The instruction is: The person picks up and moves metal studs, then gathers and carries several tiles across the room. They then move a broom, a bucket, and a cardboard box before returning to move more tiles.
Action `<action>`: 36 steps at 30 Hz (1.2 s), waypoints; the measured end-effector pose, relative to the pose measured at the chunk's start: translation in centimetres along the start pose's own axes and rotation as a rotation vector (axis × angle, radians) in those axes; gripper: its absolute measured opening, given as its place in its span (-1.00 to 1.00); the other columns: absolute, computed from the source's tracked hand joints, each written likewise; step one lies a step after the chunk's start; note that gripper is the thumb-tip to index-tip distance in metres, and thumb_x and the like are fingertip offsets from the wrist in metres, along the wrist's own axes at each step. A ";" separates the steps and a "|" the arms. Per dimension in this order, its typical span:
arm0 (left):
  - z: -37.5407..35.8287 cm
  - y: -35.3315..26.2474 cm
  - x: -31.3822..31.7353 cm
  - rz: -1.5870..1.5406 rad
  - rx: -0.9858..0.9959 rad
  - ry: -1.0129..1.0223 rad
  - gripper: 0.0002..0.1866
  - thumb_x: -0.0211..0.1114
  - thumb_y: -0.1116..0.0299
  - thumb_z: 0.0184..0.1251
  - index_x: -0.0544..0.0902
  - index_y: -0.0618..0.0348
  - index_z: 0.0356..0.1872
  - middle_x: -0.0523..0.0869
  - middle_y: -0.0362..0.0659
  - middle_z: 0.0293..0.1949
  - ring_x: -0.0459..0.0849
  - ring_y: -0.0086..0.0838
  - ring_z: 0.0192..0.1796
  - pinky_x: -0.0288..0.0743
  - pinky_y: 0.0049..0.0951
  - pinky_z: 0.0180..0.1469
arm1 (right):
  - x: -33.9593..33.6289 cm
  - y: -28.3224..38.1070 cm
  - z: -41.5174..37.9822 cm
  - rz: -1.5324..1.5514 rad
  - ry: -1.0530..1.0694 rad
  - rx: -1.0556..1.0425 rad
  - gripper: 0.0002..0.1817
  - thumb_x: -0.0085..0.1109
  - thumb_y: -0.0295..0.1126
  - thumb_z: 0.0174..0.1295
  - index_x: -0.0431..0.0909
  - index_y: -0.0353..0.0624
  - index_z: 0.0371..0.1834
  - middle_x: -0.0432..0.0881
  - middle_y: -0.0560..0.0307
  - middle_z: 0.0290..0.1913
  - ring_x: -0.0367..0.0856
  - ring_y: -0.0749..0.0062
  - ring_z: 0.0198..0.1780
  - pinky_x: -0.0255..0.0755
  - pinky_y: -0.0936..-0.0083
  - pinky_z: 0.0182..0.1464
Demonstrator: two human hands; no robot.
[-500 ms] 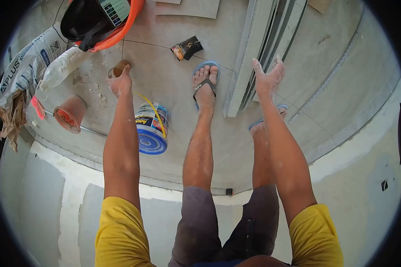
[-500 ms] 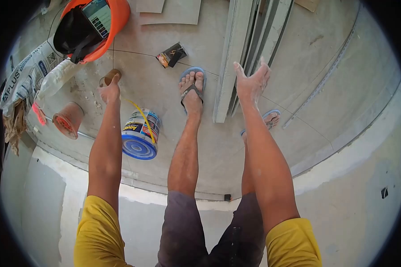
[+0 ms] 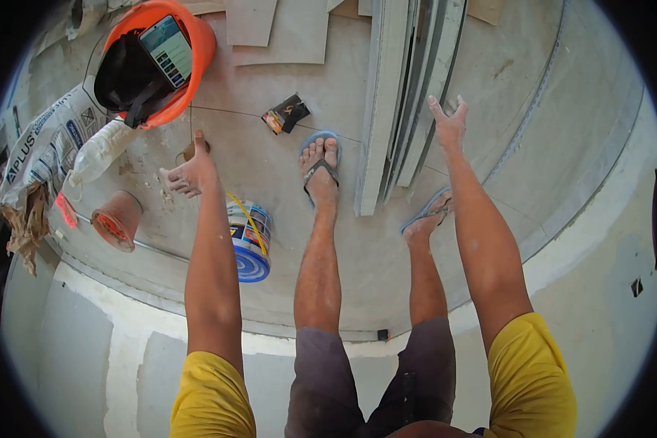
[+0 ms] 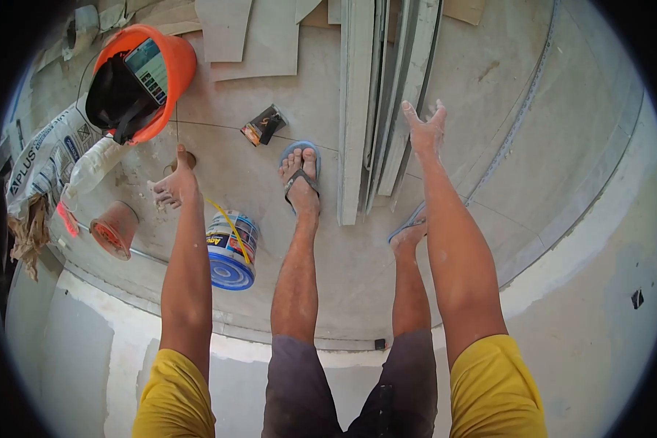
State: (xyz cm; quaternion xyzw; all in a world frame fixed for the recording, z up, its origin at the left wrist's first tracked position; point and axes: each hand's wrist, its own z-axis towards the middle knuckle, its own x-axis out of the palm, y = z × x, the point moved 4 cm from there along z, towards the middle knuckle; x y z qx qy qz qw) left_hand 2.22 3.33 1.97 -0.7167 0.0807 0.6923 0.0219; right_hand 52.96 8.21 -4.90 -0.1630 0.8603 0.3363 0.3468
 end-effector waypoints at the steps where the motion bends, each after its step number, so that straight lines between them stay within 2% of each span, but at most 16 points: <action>1: -1.4 -1.2 -0.2 -0.013 0.160 -0.021 0.29 0.45 -0.36 -0.36 0.04 0.35 0.31 0.15 0.14 0.26 0.06 -0.09 0.37 0.07 0.01 0.27 | 0.5 -0.1 0.4 0.075 0.168 0.102 0.10 0.35 0.21 -0.11 0.06 -0.39 0.31 0.23 -0.33 0.25 0.12 -0.06 0.35 0.12 0.20 0.32; 2: -3.0 -2.5 -0.2 -0.021 0.322 -0.043 0.29 0.46 -0.33 -0.34 0.02 0.35 0.32 0.18 0.15 0.24 0.09 -0.08 0.35 0.10 -0.03 0.27 | 0.8 0.1 0.5 0.094 0.160 0.099 0.10 0.35 0.21 -0.11 0.06 -0.39 0.31 0.23 -0.33 0.25 0.12 -0.06 0.35 0.12 0.20 0.32; 4: -7.7 -4.8 1.0 -0.374 0.603 0.197 0.24 0.52 -0.19 -0.25 0.00 0.38 0.32 0.21 0.13 0.24 0.24 -0.04 0.28 0.19 -0.13 0.26 | 1.5 1.1 0.1 -0.126 0.106 -0.051 0.17 0.35 0.23 -0.13 -0.01 -0.44 0.33 0.17 -0.33 0.29 0.08 -0.07 0.37 0.12 0.19 0.32; 6: -14.0 -8.5 1.3 -0.690 0.567 0.723 0.20 0.55 -0.06 -0.19 -0.03 0.41 0.33 0.24 0.14 0.25 0.35 -0.03 0.23 0.27 -0.21 0.24 | 1.9 1.5 0.0 -0.148 0.100 -0.033 0.20 0.37 0.21 -0.14 -0.06 -0.45 0.33 0.11 -0.36 0.30 0.07 -0.09 0.36 0.11 0.19 0.32; 8: -19.1 -11.9 2.8 -0.681 0.649 0.963 0.21 0.53 -0.07 -0.16 -0.07 0.44 0.34 0.24 0.17 0.28 0.36 -0.07 0.25 0.29 -0.22 0.24 | 1.7 1.7 0.4 -0.165 0.172 0.037 0.23 0.41 0.19 -0.18 -0.11 -0.44 0.32 0.09 -0.37 0.29 0.08 -0.12 0.35 0.12 0.17 0.31; 11: -24.5 -17.1 4.9 -0.635 0.743 1.108 0.27 0.51 -0.16 -0.20 -0.09 0.43 0.35 0.24 0.21 0.28 0.32 -0.08 0.29 0.28 -0.24 0.26 | 1.1 1.7 1.3 -0.133 0.214 0.059 0.16 0.47 0.10 -0.23 -0.03 -0.47 0.24 0.17 -0.37 0.22 0.17 -0.12 0.28 0.17 0.18 0.28; 13: -27.0 -19.4 5.9 -0.560 0.675 1.256 0.32 0.51 -0.23 -0.27 -0.09 0.45 0.35 0.26 0.26 0.25 0.32 -0.10 0.30 0.27 -0.27 0.26 | 0.9 1.7 1.6 -0.129 0.258 0.072 0.10 0.50 0.03 -0.25 0.02 -0.48 0.16 0.20 -0.38 0.19 0.24 -0.13 0.24 0.21 0.20 0.26; 17: -28.6 -20.6 7.2 -0.443 0.679 1.122 0.34 0.53 -0.23 -0.32 -0.05 0.48 0.34 0.33 0.28 0.20 0.38 -0.11 0.25 0.28 -0.29 0.25 | -0.3 2.4 0.8 0.003 0.335 0.134 0.04 0.52 -0.03 -0.26 0.03 -0.42 0.12 0.36 -0.42 0.07 0.38 -0.17 0.15 0.29 0.18 0.19; 20: -29.0 -20.7 7.1 -0.463 0.661 1.219 0.29 0.55 -0.15 -0.30 -0.01 0.49 0.32 0.36 0.26 0.19 0.41 -0.13 0.23 0.32 -0.30 0.22 | -0.7 2.3 -0.1 0.047 0.290 0.040 0.02 0.52 -0.05 -0.26 0.05 -0.40 0.11 0.41 -0.46 0.04 0.40 -0.18 0.15 0.30 0.18 0.18; 21: -29.0 -20.8 7.3 -0.436 0.649 1.210 0.08 0.57 0.01 -0.25 0.17 0.47 0.24 0.47 0.17 0.08 0.49 -0.20 0.14 0.39 -0.32 0.15 | -0.7 2.1 -0.1 0.104 0.302 0.026 0.02 0.51 -0.04 -0.27 0.06 -0.38 0.14 0.38 -0.48 0.08 0.39 -0.19 0.17 0.29 0.18 0.18; 22: -29.1 -20.6 7.3 -0.428 0.665 1.203 0.08 0.57 0.01 -0.25 0.17 0.47 0.24 0.47 0.17 0.08 0.49 -0.20 0.14 0.39 -0.32 0.15 | -1.0 1.9 -0.2 0.121 0.299 0.029 0.02 0.51 -0.04 -0.27 0.06 -0.38 0.14 0.38 -0.48 0.08 0.39 -0.19 0.17 0.29 0.18 0.18; 24: -29.5 -20.0 6.3 -0.593 0.509 1.441 -0.15 0.54 0.16 -0.21 0.33 0.42 0.10 0.57 0.06 -0.07 0.59 -0.27 -0.03 0.44 -0.36 0.07 | -1.6 2.0 -0.4 0.175 0.278 -0.018 0.06 0.52 -0.03 -0.28 0.05 -0.38 0.18 0.39 -0.44 0.09 0.41 -0.19 0.15 0.29 0.18 0.18; 25: -29.4 -19.6 5.7 -0.614 0.549 1.366 -0.28 0.51 0.22 -0.18 0.38 0.38 0.00 0.61 -0.02 -0.18 0.62 -0.33 -0.17 0.48 -0.39 -0.02 | -2.0 2.0 -0.5 0.177 0.249 -0.022 0.07 0.54 -0.01 -0.32 0.11 -0.36 0.19 0.43 -0.38 0.08 0.42 -0.16 0.14 0.30 0.19 0.18; 29: -28.9 -17.1 4.1 -0.577 0.700 1.195 -0.32 0.48 0.29 -0.14 0.37 0.35 0.04 0.59 -0.02 -0.17 0.63 -0.35 -0.19 0.55 -0.38 -0.16 | -4.5 2.6 -0.5 0.367 0.253 -0.104 0.00 0.57 0.00 -0.39 0.31 -0.35 0.13 0.50 -0.26 0.05 0.46 -0.03 0.14 0.31 0.24 0.19; 34: -30.6 -13.8 -2.1 -0.664 0.633 1.209 -0.38 0.46 0.36 -0.15 0.40 0.36 -0.01 0.62 -0.04 -0.23 0.64 -0.39 -0.26 0.55 -0.40 -0.20 | -9.4 4.1 -1.4 0.432 0.285 -0.136 -0.03 0.59 -0.01 -0.42 0.38 -0.34 0.08 0.54 -0.20 0.03 0.50 0.04 0.10 0.34 0.28 0.17; 36: -31.2 -13.1 -4.9 -0.622 0.597 1.202 -0.41 0.48 0.40 -0.16 0.42 0.39 -0.06 0.64 -0.04 -0.23 0.63 -0.43 -0.24 0.51 -0.45 -0.11 | -11.6 4.1 -1.4 0.344 0.330 -0.153 -0.04 0.59 -0.02 -0.42 0.39 -0.33 0.08 0.56 -0.18 0.00 0.52 0.05 0.08 0.34 0.28 0.16</action>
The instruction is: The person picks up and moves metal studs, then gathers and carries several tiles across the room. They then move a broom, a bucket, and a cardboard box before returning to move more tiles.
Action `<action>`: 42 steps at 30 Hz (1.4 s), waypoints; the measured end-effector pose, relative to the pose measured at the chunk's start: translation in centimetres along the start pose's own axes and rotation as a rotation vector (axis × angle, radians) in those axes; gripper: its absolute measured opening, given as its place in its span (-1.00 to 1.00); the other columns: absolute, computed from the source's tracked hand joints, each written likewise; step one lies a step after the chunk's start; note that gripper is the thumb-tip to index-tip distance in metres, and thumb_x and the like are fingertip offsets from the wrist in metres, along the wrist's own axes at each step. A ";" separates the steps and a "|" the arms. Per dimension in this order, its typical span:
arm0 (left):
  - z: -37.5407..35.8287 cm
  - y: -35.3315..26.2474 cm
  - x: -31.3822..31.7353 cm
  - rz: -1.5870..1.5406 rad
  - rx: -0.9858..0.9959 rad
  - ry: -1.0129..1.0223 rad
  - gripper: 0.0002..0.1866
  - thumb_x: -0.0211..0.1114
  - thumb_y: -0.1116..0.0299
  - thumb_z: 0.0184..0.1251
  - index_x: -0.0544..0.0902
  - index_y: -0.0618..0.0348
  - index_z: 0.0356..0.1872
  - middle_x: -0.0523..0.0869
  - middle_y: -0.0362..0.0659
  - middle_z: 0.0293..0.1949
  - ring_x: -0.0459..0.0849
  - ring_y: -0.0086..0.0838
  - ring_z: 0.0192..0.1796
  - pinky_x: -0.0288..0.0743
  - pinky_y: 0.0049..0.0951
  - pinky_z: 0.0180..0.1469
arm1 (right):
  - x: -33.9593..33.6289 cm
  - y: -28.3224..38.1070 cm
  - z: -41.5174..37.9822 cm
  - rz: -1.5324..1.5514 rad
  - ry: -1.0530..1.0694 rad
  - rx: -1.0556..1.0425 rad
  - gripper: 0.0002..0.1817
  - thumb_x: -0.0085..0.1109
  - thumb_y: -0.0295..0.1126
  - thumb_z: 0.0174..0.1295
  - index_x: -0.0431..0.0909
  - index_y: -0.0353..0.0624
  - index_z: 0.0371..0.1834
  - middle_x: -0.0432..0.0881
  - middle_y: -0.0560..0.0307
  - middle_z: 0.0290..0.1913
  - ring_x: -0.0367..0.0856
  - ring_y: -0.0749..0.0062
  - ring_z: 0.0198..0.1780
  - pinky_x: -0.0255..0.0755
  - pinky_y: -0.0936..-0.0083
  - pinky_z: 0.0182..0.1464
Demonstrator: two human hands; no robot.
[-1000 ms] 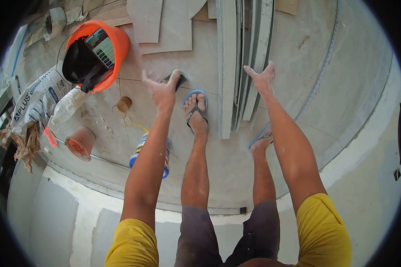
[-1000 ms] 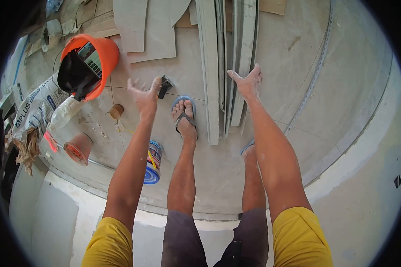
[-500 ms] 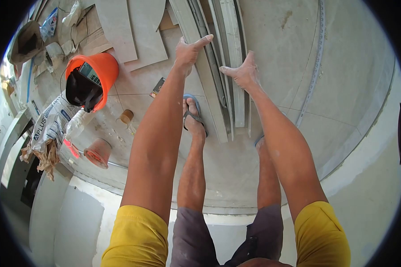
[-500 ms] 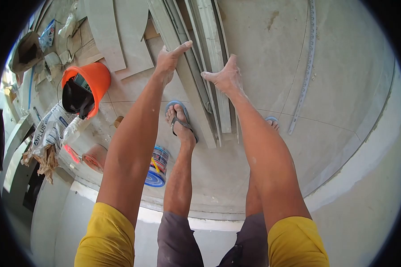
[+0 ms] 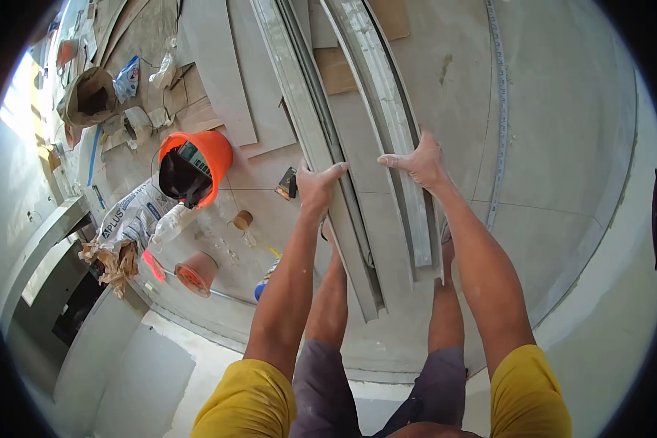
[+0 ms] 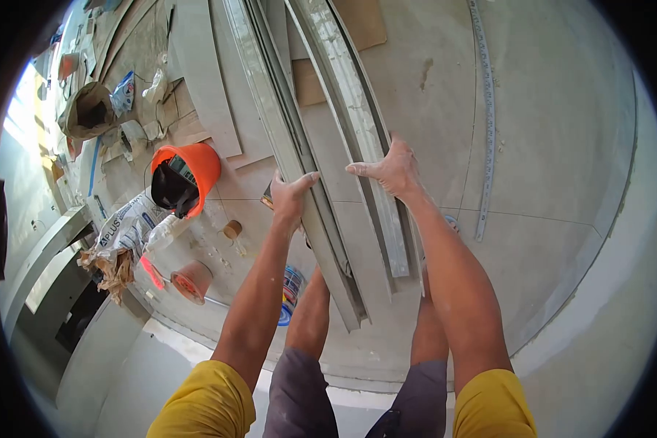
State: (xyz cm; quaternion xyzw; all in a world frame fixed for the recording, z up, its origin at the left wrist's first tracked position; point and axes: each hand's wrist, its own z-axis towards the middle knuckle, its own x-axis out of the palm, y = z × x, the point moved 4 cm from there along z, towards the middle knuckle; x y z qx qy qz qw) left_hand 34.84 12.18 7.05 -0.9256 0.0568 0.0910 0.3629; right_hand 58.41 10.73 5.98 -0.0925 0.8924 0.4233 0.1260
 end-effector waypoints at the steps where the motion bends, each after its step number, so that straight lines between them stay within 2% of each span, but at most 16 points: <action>1: -0.7 -0.2 -0.1 -0.014 0.015 0.006 -0.41 0.48 0.40 -0.16 0.42 0.39 -0.06 0.64 -0.04 -0.24 0.63 -0.43 -0.25 0.51 -0.46 -0.12 | -1.3 0.5 -0.8 -0.004 -0.008 -0.008 -0.04 0.59 -0.02 -0.42 0.39 -0.33 0.08 0.56 -0.18 0.00 0.52 0.05 0.08 0.34 0.28 0.16; 4: -3.9 -2.5 -0.4 -0.053 0.049 0.021 -0.40 0.49 0.39 -0.16 0.41 0.38 -0.06 0.64 -0.05 -0.24 0.62 -0.43 -0.26 0.52 -0.47 -0.14 | -5.9 2.2 -4.3 -0.010 0.010 -0.040 -0.02 0.60 0.00 -0.45 0.38 -0.34 0.08 0.57 -0.19 -0.03 0.53 0.05 0.05 0.35 0.29 0.14; 6: -5.9 -3.9 -0.4 -0.035 0.027 0.019 -0.41 0.50 0.40 -0.17 0.41 0.38 -0.07 0.63 -0.05 -0.22 0.62 -0.43 -0.25 0.51 -0.46 -0.13 | -7.7 1.6 -7.1 -0.122 0.029 0.051 0.00 0.60 0.01 -0.49 0.38 -0.35 0.07 0.57 -0.19 -0.05 0.53 0.05 0.04 0.35 0.29 0.13; 8: -7.7 -5.0 -0.3 -0.053 0.051 0.029 -0.42 0.50 0.41 -0.17 0.42 0.36 -0.07 0.62 -0.07 -0.21 0.62 -0.43 -0.23 0.51 -0.44 -0.12 | -9.1 1.5 -10.1 -0.051 0.101 0.088 0.01 0.60 0.00 -0.50 0.38 -0.34 0.07 0.57 -0.18 -0.04 0.53 0.06 0.04 0.36 0.30 0.13; 10: -9.7 -6.7 -0.3 0.114 0.132 -0.071 -0.42 0.50 0.42 -0.16 0.42 0.35 -0.07 0.62 -0.08 -0.22 0.61 -0.43 -0.22 0.51 -0.44 -0.11 | -10.3 0.9 -13.9 -0.113 0.076 0.124 -0.01 0.61 -0.03 -0.50 0.38 -0.32 0.08 0.56 -0.15 -0.03 0.53 0.07 0.04 0.36 0.31 0.12; 12: -10.3 -5.7 -0.6 0.061 0.152 -0.035 -0.40 0.52 0.38 -0.18 0.43 0.36 -0.08 0.62 -0.09 -0.22 0.61 -0.44 -0.22 0.50 -0.45 -0.11 | -11.3 1.1 -17.4 -0.031 0.081 0.094 0.02 0.63 -0.06 -0.53 0.36 -0.29 0.11 0.56 -0.13 -0.03 0.54 0.08 0.04 0.37 0.32 0.12; 17: -12.5 -6.5 -0.1 0.168 0.292 -0.019 -0.34 0.57 0.29 -0.24 0.45 0.36 -0.09 0.63 -0.09 -0.23 0.59 -0.43 -0.22 0.48 -0.44 -0.10 | -13.7 -0.3 -24.8 -0.061 0.072 0.167 0.03 0.66 -0.10 -0.58 0.36 -0.27 0.10 0.57 -0.10 -0.06 0.55 0.12 0.02 0.38 0.32 0.09; 24: -15.6 -9.5 6.3 0.169 0.315 0.090 -0.32 0.57 0.27 -0.25 0.44 0.36 -0.06 0.63 -0.08 -0.23 0.59 -0.40 -0.18 0.47 -0.41 -0.08 | -18.3 0.1 -31.3 -0.032 0.015 0.220 -0.04 0.66 -0.15 -0.58 0.37 -0.26 0.01 0.61 -0.05 -0.15 0.61 0.15 -0.08 0.44 0.32 0.01; 26: -16.1 -9.5 8.6 0.323 0.276 0.102 -0.32 0.56 0.29 -0.24 0.43 0.36 -0.05 0.63 -0.07 -0.22 0.59 -0.39 -0.18 0.47 -0.42 -0.07 | -19.2 -1.2 -32.0 -0.006 -0.014 0.238 -0.03 0.65 -0.20 -0.61 0.36 -0.28 0.03 0.59 -0.05 -0.13 0.58 0.16 -0.07 0.42 0.33 0.04; 28: -16.6 -10.2 11.6 0.294 0.242 0.142 -0.34 0.54 0.29 -0.23 0.44 0.37 -0.07 0.63 -0.04 -0.23 0.60 -0.39 -0.19 0.47 -0.42 -0.07 | -20.2 -2.7 -32.2 0.021 -0.040 0.248 -0.01 0.64 -0.25 -0.63 0.35 -0.30 0.05 0.56 -0.05 -0.12 0.56 0.17 -0.06 0.41 0.35 0.06; 30: -17.2 -10.9 15.0 0.238 0.177 0.236 -0.35 0.53 0.28 -0.24 0.44 0.39 -0.09 0.63 -0.02 -0.23 0.60 -0.38 -0.21 0.48 -0.43 -0.09 | -21.7 -4.4 -31.2 0.008 -0.149 0.246 -0.08 0.63 -0.27 -0.59 0.38 -0.27 0.00 0.62 -0.06 -0.19 0.61 0.13 -0.11 0.45 0.32 0.00; 34: -14.7 -8.4 21.0 0.280 0.214 0.283 -0.37 0.51 0.28 -0.22 0.44 0.45 -0.13 0.64 0.00 -0.27 0.61 -0.37 -0.25 0.50 -0.42 -0.12 | -24.6 -7.5 -26.4 0.020 -0.255 0.175 -0.16 0.59 -0.35 -0.52 0.39 -0.29 -0.02 0.62 -0.05 -0.17 0.60 0.18 -0.09 0.45 0.37 0.01; 36: -12.8 -7.4 24.2 0.227 0.185 0.318 -0.37 0.51 0.28 -0.21 0.44 0.49 -0.14 0.65 0.04 -0.28 0.62 -0.36 -0.26 0.50 -0.41 -0.13 | -26.0 -9.7 -23.4 -0.015 -0.288 0.079 -0.17 0.60 -0.31 -0.46 0.40 -0.30 0.00 0.61 -0.02 -0.17 0.59 0.24 -0.10 0.45 0.39 0.01; 38: -12.2 -9.8 27.7 0.306 0.208 0.296 -0.40 0.47 0.37 -0.18 0.42 0.51 -0.10 0.64 0.04 -0.29 0.63 -0.42 -0.29 0.55 -0.46 -0.19 | -27.3 -11.7 -20.0 0.091 -0.302 -0.040 -0.17 0.61 -0.24 -0.39 0.40 -0.31 0.02 0.61 0.00 -0.17 0.59 0.28 -0.12 0.44 0.41 0.01; 40: -8.4 -8.4 31.3 0.195 0.170 0.376 -0.42 0.47 0.39 -0.17 0.42 0.53 -0.14 0.63 0.10 -0.28 0.66 -0.38 -0.33 0.59 -0.40 -0.25 | -29.0 -12.9 -16.9 0.064 -0.305 -0.056 -0.18 0.60 -0.15 -0.32 0.40 -0.34 0.01 0.61 -0.01 -0.19 0.58 0.29 -0.13 0.43 0.39 0.01; 42: -6.7 -8.8 34.7 0.195 0.107 0.362 -0.40 0.50 0.34 -0.22 0.44 0.52 -0.16 0.64 0.10 -0.28 0.66 -0.32 -0.28 0.57 -0.37 -0.20 | -30.8 -13.9 -14.5 0.031 -0.335 -0.037 -0.18 0.59 -0.12 -0.30 0.40 -0.35 0.01 0.60 -0.04 -0.19 0.58 0.27 -0.13 0.43 0.39 0.01</action>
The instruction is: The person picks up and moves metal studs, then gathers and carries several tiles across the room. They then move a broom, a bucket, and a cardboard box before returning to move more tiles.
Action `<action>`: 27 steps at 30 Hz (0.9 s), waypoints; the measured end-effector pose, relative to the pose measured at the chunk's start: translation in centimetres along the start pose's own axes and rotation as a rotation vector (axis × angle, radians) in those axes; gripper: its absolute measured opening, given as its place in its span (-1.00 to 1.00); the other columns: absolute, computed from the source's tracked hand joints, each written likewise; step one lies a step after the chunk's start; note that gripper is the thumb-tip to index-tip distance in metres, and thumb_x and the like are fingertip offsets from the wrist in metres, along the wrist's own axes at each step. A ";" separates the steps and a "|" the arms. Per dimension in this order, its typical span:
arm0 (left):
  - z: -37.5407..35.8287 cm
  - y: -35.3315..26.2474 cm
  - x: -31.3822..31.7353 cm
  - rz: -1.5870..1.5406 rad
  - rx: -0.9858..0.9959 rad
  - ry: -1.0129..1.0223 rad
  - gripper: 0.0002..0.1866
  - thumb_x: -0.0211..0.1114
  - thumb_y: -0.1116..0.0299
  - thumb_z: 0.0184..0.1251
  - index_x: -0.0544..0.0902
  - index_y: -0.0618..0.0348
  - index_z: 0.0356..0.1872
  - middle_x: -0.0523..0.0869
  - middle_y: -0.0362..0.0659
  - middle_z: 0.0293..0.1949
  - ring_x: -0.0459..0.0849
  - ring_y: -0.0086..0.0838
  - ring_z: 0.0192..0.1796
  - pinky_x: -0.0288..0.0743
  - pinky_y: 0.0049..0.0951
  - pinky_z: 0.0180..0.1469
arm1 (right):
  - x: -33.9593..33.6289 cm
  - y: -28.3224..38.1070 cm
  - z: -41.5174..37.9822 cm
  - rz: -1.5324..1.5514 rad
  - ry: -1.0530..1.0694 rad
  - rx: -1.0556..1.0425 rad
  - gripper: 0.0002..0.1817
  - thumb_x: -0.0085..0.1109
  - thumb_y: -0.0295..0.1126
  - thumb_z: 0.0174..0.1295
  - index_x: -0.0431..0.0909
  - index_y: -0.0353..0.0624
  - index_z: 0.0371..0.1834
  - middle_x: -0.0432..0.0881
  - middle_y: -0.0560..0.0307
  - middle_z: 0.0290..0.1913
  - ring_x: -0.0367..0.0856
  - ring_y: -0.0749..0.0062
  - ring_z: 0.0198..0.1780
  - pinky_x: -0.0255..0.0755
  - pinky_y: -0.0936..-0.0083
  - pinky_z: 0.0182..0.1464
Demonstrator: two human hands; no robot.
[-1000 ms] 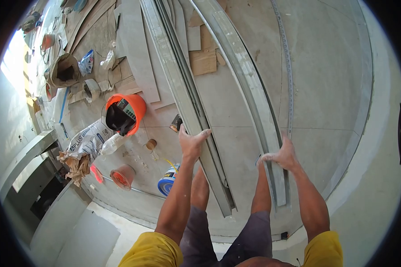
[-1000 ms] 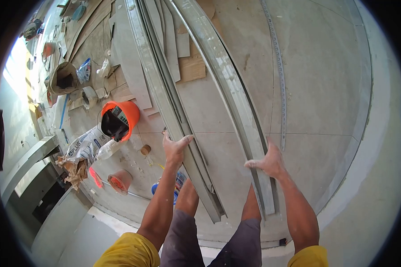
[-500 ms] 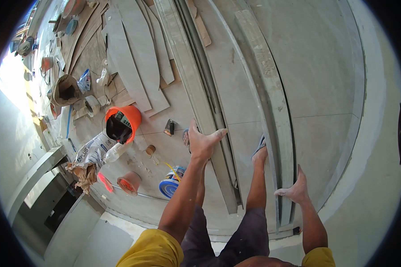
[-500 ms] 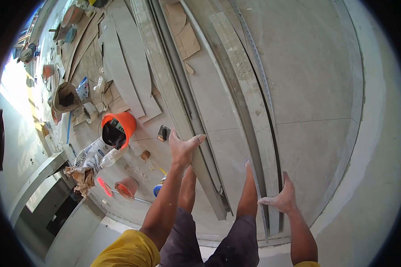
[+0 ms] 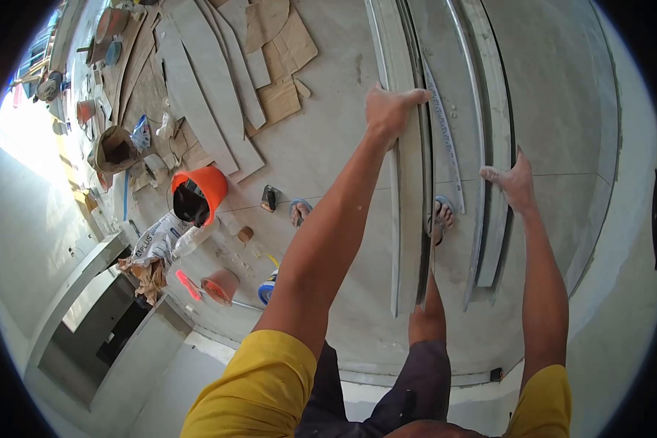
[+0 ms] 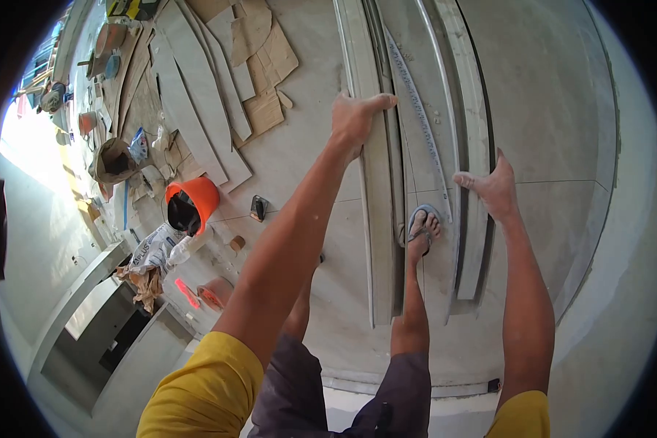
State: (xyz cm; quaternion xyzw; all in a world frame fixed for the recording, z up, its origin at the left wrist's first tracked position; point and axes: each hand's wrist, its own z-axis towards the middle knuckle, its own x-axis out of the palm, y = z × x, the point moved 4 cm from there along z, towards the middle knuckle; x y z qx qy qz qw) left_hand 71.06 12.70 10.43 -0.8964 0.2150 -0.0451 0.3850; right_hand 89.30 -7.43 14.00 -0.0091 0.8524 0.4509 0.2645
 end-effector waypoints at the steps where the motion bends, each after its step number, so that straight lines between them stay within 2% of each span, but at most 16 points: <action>1: 1.1 0.3 0.9 -0.008 -0.059 -0.011 -0.37 0.52 0.28 -0.28 0.46 0.51 -0.19 0.64 0.10 -0.27 0.66 -0.26 -0.24 0.54 -0.35 -0.15 | -0.4 -0.6 0.9 -0.033 -0.030 0.010 -0.19 0.57 -0.09 -0.28 0.41 -0.36 0.00 0.60 -0.06 -0.20 0.58 0.25 -0.14 0.42 0.38 0.01; 6: 3.0 1.4 7.1 0.078 -0.007 -0.079 -0.34 0.52 0.24 -0.28 0.45 0.49 -0.17 0.63 0.15 -0.24 0.65 -0.16 -0.19 0.52 -0.31 -0.08 | -1.8 -5.7 3.6 0.004 -0.012 0.024 -0.15 0.55 -0.01 -0.27 0.40 -0.36 0.02 0.59 -0.12 -0.16 0.58 0.15 -0.09 0.41 0.35 0.02; 9: 3.2 4.2 11.8 0.087 0.013 -0.081 -0.30 0.51 0.23 -0.27 0.42 0.49 -0.10 0.61 0.16 -0.18 0.63 -0.16 -0.11 0.47 -0.31 0.02 | -2.5 -11.2 3.8 -0.297 -0.096 0.019 -0.02 0.55 0.08 -0.36 0.34 -0.31 0.11 0.56 -0.15 -0.06 0.53 0.06 0.02 0.37 0.26 0.10; 11: 3.7 6.8 14.0 0.138 0.021 -0.096 -0.29 0.51 0.26 -0.19 0.37 0.50 -0.04 0.58 0.09 -0.14 0.60 -0.23 -0.08 0.47 -0.34 0.03 | -2.5 -14.2 4.1 -0.263 -0.081 0.045 0.01 0.55 0.10 -0.37 0.32 -0.29 0.14 0.55 -0.15 -0.03 0.52 0.05 0.05 0.36 0.26 0.11; 15: 3.1 10.3 17.2 0.241 -0.065 -0.152 -0.18 0.53 0.20 -0.17 0.33 0.52 0.07 0.56 0.14 -0.04 0.57 -0.19 0.01 0.42 -0.33 0.11 | -3.0 -18.3 4.9 -0.181 0.015 0.108 0.13 0.54 0.17 -0.43 0.23 -0.23 0.23 0.51 -0.16 0.07 0.45 0.00 0.16 0.32 0.25 0.19; 17: 4.6 13.5 18.9 0.189 -0.097 -0.006 -0.03 0.55 0.11 -0.16 0.22 0.57 0.17 0.49 0.22 0.07 0.52 -0.14 0.10 0.40 -0.32 0.16 | -2.6 -20.8 5.4 -0.135 0.027 0.126 0.16 0.53 0.18 -0.44 0.21 -0.23 0.25 0.48 -0.18 0.10 0.42 -0.01 0.19 0.30 0.24 0.21; 18: 5.0 14.4 19.2 0.202 -0.108 -0.002 -0.03 0.55 0.11 -0.16 0.22 0.57 0.17 0.49 0.22 0.07 0.52 -0.14 0.10 0.40 -0.32 0.16 | -2.3 -21.9 5.6 -0.099 0.031 0.128 0.19 0.53 0.19 -0.45 0.18 -0.23 0.27 0.45 -0.20 0.14 0.39 -0.03 0.22 0.29 0.22 0.23; 20: 5.8 16.0 20.4 0.240 -0.269 0.120 0.15 0.55 0.04 -0.16 0.02 0.61 0.27 0.39 0.28 0.15 0.46 -0.12 0.19 0.37 -0.32 0.20 | -1.9 -23.7 6.1 -0.136 0.028 0.151 0.22 0.51 0.21 -0.46 0.15 -0.23 0.29 0.43 -0.23 0.15 0.37 -0.04 0.23 0.27 0.21 0.24; 21: 5.5 15.8 20.5 0.250 -0.274 0.120 0.15 0.55 0.04 -0.16 0.02 0.61 0.27 0.39 0.28 0.15 0.46 -0.12 0.19 0.37 -0.32 0.20 | -1.6 -23.8 6.0 -0.153 0.026 0.161 0.23 0.51 0.21 -0.46 0.13 -0.23 0.30 0.42 -0.24 0.16 0.36 -0.05 0.24 0.26 0.20 0.25; 23: 4.9 14.9 20.2 0.389 -0.261 0.094 0.28 0.54 -0.02 -0.16 -0.18 0.62 0.31 0.32 0.31 0.19 0.40 -0.07 0.24 0.33 -0.33 0.25 | -1.2 -23.7 5.8 -0.199 0.017 0.209 0.24 0.48 0.23 -0.43 0.09 -0.23 0.32 0.40 -0.27 0.17 0.35 -0.09 0.25 0.25 0.17 0.26; 24: 5.0 15.1 20.3 0.398 -0.261 0.093 0.28 0.54 -0.02 -0.16 -0.18 0.62 0.31 0.32 0.31 0.19 0.40 -0.07 0.24 0.33 -0.33 0.25 | -1.1 -23.7 5.7 -0.210 0.014 0.231 0.24 0.47 0.24 -0.42 0.07 -0.24 0.32 0.39 -0.28 0.17 0.34 -0.10 0.25 0.25 0.16 0.26; 26: 4.9 15.3 20.2 0.651 -0.274 0.010 0.32 0.50 -0.08 -0.14 -0.26 0.58 0.32 0.31 0.35 0.19 0.37 -0.03 0.26 0.27 -0.32 0.29 | -0.7 -23.7 5.4 -0.249 0.019 0.280 0.23 0.41 0.27 -0.36 0.04 -0.23 0.34 0.34 -0.30 0.21 0.30 -0.15 0.26 0.23 0.13 0.26; 27: 4.8 14.8 20.0 0.654 -0.273 0.009 0.32 0.50 -0.08 -0.14 -0.26 0.58 0.32 0.31 0.35 0.19 0.37 -0.03 0.26 0.27 -0.32 0.29 | -0.5 -23.9 5.4 -0.280 0.027 0.303 0.21 0.37 0.29 -0.31 0.02 -0.22 0.34 0.30 -0.31 0.24 0.26 -0.18 0.28 0.21 0.10 0.27</action>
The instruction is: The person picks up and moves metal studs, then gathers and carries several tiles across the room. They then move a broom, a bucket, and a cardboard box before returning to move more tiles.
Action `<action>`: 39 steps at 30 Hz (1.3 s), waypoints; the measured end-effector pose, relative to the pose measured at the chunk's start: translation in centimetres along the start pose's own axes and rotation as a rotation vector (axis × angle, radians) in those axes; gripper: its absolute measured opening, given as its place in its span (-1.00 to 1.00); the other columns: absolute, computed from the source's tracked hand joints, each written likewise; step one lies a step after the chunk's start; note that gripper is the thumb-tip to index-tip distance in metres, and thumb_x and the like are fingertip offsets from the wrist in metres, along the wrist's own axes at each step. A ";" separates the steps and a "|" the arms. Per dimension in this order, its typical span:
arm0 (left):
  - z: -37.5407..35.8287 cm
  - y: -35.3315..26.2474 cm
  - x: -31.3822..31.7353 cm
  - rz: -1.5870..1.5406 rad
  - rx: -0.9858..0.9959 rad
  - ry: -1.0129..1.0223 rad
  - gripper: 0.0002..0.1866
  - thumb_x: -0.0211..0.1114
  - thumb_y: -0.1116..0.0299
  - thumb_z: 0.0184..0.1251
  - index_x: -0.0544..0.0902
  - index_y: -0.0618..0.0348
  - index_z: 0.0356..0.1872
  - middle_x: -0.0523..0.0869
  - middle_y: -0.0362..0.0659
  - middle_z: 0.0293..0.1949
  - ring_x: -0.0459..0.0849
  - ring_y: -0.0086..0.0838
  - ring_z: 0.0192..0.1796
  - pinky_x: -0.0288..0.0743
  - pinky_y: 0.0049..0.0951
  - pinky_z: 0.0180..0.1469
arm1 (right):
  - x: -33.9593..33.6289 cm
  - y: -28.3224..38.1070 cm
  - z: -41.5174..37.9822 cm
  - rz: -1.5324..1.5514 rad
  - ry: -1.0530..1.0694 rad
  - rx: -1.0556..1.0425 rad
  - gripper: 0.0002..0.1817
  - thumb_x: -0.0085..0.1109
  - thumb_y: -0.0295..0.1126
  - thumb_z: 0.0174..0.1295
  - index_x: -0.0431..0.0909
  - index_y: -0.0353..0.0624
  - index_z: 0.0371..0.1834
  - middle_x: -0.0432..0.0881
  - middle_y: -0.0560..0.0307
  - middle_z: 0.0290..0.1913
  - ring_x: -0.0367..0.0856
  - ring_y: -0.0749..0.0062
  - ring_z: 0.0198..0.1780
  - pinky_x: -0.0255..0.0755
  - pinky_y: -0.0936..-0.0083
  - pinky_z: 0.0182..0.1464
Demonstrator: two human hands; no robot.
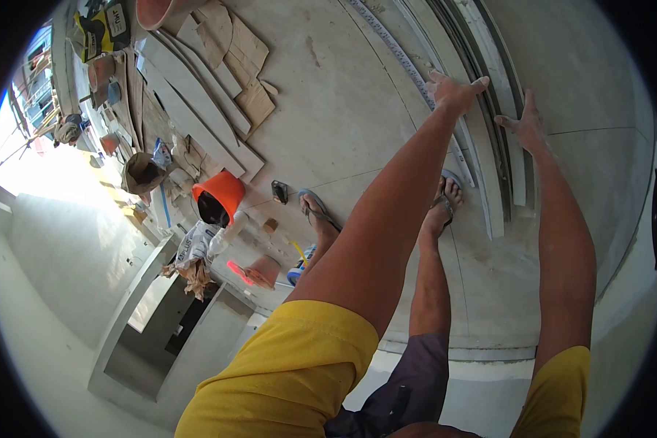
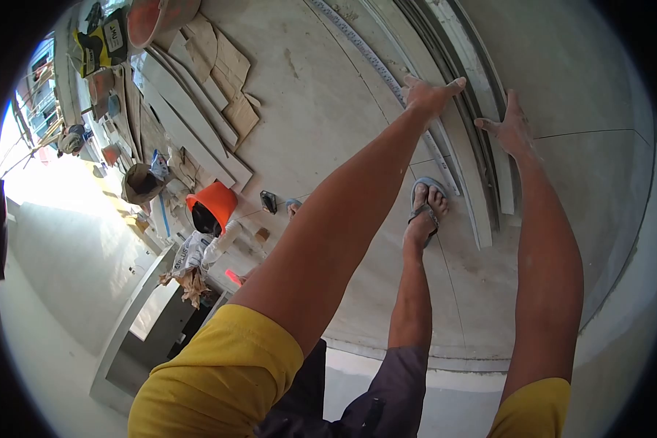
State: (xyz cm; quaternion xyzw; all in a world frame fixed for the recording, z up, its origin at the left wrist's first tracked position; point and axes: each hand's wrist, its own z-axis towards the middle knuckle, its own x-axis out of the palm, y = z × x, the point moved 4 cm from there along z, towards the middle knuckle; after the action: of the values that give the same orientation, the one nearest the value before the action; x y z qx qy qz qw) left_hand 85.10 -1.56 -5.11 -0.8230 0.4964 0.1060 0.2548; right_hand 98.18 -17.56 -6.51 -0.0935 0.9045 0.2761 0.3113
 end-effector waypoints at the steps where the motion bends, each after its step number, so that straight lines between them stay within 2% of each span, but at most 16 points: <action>1: -0.3 0.0 -0.3 -0.015 -0.022 0.067 0.34 0.47 -0.14 -0.14 -0.27 0.60 0.32 0.14 0.40 0.26 0.19 0.05 0.34 0.13 -0.30 0.36 | 0.2 -0.1 -0.2 0.003 0.000 0.000 0.21 0.37 0.29 -0.31 0.02 -0.22 0.34 0.30 -0.31 0.24 0.26 -0.18 0.28 0.21 0.10 0.27; 2: -0.5 -0.2 -0.6 -0.029 -0.043 0.134 0.36 0.44 -0.20 -0.15 -0.28 0.63 0.31 -0.04 0.44 0.33 0.01 0.13 0.41 0.00 -0.28 0.42 | 0.3 -0.3 -0.5 -0.110 -0.042 0.021 0.17 0.33 0.29 -0.25 0.03 -0.21 0.35 0.28 -0.31 0.25 0.24 -0.20 0.28 0.21 0.08 0.26; 3: -0.1 0.1 -0.8 -0.026 -0.039 0.130 0.36 0.44 -0.20 -0.15 -0.28 0.63 0.31 -0.04 0.44 0.33 0.01 0.13 0.41 0.00 -0.28 0.42 | 0.3 -0.5 -0.7 -0.223 -0.086 0.040 0.13 0.29 0.29 -0.18 0.03 -0.20 0.35 0.26 -0.30 0.26 0.22 -0.21 0.28 0.20 0.06 0.25; 7: -0.3 0.9 -2.1 0.014 0.097 0.292 0.21 0.41 -0.19 -0.09 -0.05 0.56 0.32 0.19 0.34 0.27 0.20 0.01 0.36 0.13 -0.28 0.36 | 0.6 -1.9 -1.5 -0.149 -0.072 -0.028 0.06 0.24 0.28 -0.09 0.04 -0.17 0.35 0.27 -0.27 0.22 0.23 -0.19 0.24 0.20 0.04 0.23; 8: -1.4 1.1 -3.1 -0.010 0.139 0.336 0.10 0.40 -0.15 -0.04 0.07 0.48 0.33 0.31 0.25 0.25 0.29 -0.08 0.33 0.19 -0.29 0.32 | 0.6 -2.0 -2.1 -0.163 -0.107 -0.059 0.00 0.25 0.20 -0.04 0.04 -0.17 0.36 0.30 -0.25 0.19 0.26 -0.19 0.21 0.21 0.04 0.21; 12: -3.0 5.0 -8.4 -0.338 0.204 0.388 -0.04 0.33 -0.10 0.10 0.15 0.45 0.31 0.45 0.17 0.17 0.44 -0.16 0.21 0.29 -0.32 0.21 | -0.6 3.1 -6.0 -0.262 -0.266 -0.040 -0.24 0.23 -0.06 0.13 0.13 -0.16 0.32 0.35 -0.21 0.14 0.30 -0.16 0.18 0.25 0.06 0.16; 15: -2.9 8.4 -14.0 -0.315 0.059 0.067 -0.19 0.27 -0.06 0.19 0.25 0.39 0.26 0.52 0.13 0.09 0.50 -0.20 0.15 0.32 -0.36 0.18 | -1.0 7.4 -8.5 -0.233 -0.380 0.039 -0.42 0.19 -0.22 0.19 0.24 -0.18 0.22 0.39 -0.15 0.09 0.36 -0.05 0.12 0.29 0.12 0.10; 18: 0.0 16.0 -23.3 -0.305 -0.098 -0.321 -0.29 0.23 -0.04 0.23 0.35 0.39 0.17 0.53 0.15 0.05 0.52 -0.18 0.11 0.36 -0.33 0.14 | 2.9 12.2 -10.8 -0.082 -0.427 -0.040 -0.55 0.14 -0.21 0.23 0.33 -0.20 0.10 0.48 -0.08 -0.04 0.46 0.06 0.00 0.34 0.19 0.02; 20: 2.2 20.8 -30.0 -0.238 -0.170 -0.517 -0.30 0.25 -0.05 0.21 0.37 0.38 0.14 0.53 0.16 0.03 0.54 -0.16 0.07 0.38 -0.30 0.11 | 6.2 18.2 -11.8 -0.037 -0.303 0.026 -0.58 0.14 -0.16 0.23 0.39 -0.19 0.04 0.54 -0.02 -0.19 0.52 0.11 -0.13 0.37 0.23 -0.05; 24: 6.7 27.5 -42.5 -0.131 -0.374 -0.880 -0.17 0.25 -0.15 0.14 0.28 0.37 0.22 0.37 0.12 0.21 0.38 -0.07 0.23 0.27 -0.21 0.22 | 17.6 30.6 -10.2 0.073 -0.144 -0.088 -0.54 0.20 -0.10 0.18 0.43 -0.18 0.01 0.57 0.01 -0.26 0.55 0.16 -0.19 0.39 0.24 -0.08; 26: 9.6 29.6 -48.3 -0.126 -0.422 -0.928 -0.10 0.24 -0.19 0.12 0.21 0.35 0.28 0.30 0.08 0.27 0.29 -0.06 0.30 0.20 -0.20 0.27 | 25.0 37.2 -8.1 0.204 -0.052 -0.157 -0.51 0.24 -0.09 0.14 0.43 -0.18 0.02 0.57 0.00 -0.24 0.55 0.15 -0.16 0.39 0.24 -0.05; 29: 14.7 33.1 -57.4 -0.259 -0.426 -0.860 -0.16 0.22 -0.17 0.16 0.24 0.33 0.25 0.35 0.09 0.19 0.31 -0.10 0.27 0.19 -0.20 0.28 | 37.8 51.0 -4.0 0.327 0.110 -0.258 -0.28 0.31 -0.02 0.05 0.29 -0.25 0.15 0.48 -0.13 0.04 0.45 0.05 0.09 0.32 0.24 0.11; 30: 16.0 33.7 -59.0 -0.295 -0.396 -0.667 -0.16 0.21 -0.17 0.17 0.24 0.35 0.25 0.38 0.10 0.16 0.34 -0.08 0.25 0.21 -0.20 0.27 | 40.3 54.0 -3.1 0.292 0.103 -0.234 -0.22 0.32 0.04 0.00 0.27 -0.29 0.15 0.45 -0.19 0.06 0.40 0.00 0.12 0.30 0.22 0.13; 31: 17.0 34.1 -59.8 -0.336 -0.360 -0.477 -0.16 0.20 -0.17 0.18 0.24 0.37 0.25 0.41 0.11 0.14 0.37 -0.05 0.23 0.23 -0.20 0.26 | 41.8 56.7 -2.4 0.256 0.094 -0.215 -0.14 0.34 0.10 -0.04 0.25 -0.33 0.15 0.41 -0.25 0.07 0.34 -0.04 0.16 0.27 0.21 0.15; 35: 18.2 34.9 -60.2 -0.487 -0.259 -0.471 -0.16 0.16 -0.18 0.21 0.25 0.41 0.23 0.44 0.14 0.11 0.42 -0.01 0.19 0.26 -0.21 0.22 | 44.8 62.8 -0.8 0.057 0.025 -0.003 0.00 0.37 0.24 -0.18 0.24 -0.43 0.08 0.34 -0.32 0.06 0.25 -0.09 0.18 0.23 0.20 0.18; 39: 17.8 33.2 -58.7 -0.575 -0.236 -0.480 -0.26 0.06 -0.12 0.30 0.28 0.41 0.19 0.44 0.16 0.10 0.42 0.00 0.18 0.26 -0.20 0.22 | 45.1 61.9 0.3 0.038 0.075 0.137 0.10 0.36 0.36 -0.30 0.25 -0.53 -0.01 0.35 -0.28 0.01 0.27 -0.03 0.16 0.24 0.24 0.18</action>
State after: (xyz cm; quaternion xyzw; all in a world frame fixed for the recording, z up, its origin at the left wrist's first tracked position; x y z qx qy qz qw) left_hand 29.11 40.03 -5.57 -0.9040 0.1565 0.2761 0.2864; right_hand 41.64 34.12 -7.13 -0.0649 0.9339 0.2156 0.2778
